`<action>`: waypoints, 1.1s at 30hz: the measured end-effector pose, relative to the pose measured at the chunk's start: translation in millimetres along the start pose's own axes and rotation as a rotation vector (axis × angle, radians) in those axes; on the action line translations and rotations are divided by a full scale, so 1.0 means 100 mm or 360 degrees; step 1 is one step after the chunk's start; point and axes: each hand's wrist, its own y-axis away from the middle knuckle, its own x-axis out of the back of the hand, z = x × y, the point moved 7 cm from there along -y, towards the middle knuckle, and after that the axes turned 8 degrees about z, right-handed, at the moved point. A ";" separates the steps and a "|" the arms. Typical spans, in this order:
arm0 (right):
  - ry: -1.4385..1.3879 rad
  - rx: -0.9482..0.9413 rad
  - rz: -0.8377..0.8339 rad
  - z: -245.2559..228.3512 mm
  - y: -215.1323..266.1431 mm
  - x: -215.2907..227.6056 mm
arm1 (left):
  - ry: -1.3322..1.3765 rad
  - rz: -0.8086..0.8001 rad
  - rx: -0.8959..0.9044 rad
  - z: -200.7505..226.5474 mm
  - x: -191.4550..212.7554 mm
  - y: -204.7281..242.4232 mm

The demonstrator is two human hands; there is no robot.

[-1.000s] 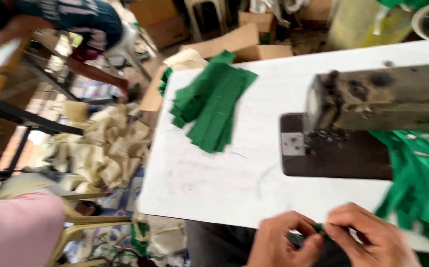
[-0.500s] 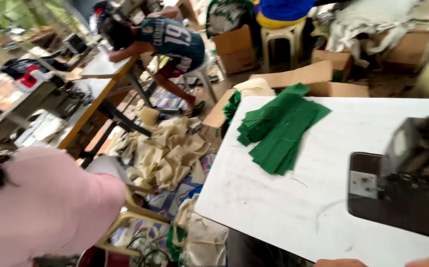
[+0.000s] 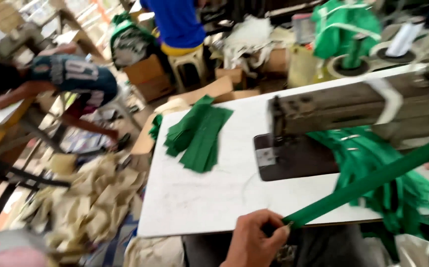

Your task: Manually threading metal sliders onto green zipper tape at a workstation in a garment factory.

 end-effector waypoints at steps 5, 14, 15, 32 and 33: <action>0.0459 0.0489 0.0038 -1.95 1.20 -0.11 | -0.0375 -0.0192 -0.0528 0.34 -0.30 -0.07; 0.1019 -0.0465 -0.1174 -0.86 1.79 -0.05 | -0.0733 -0.0996 -0.0422 1.25 -1.34 -0.34; 0.1107 -0.0551 -0.1055 -0.71 1.74 0.03 | -0.0436 -0.0876 -0.0636 1.07 -1.42 -0.63; 0.1067 0.0262 -0.0624 -0.68 0.14 -0.62 | 0.0008 0.0768 -0.0287 0.34 -2.01 -2.33; 0.0865 0.0860 -0.0239 -0.86 0.27 -0.43 | -0.0175 0.0650 -0.0593 0.50 -1.97 -2.02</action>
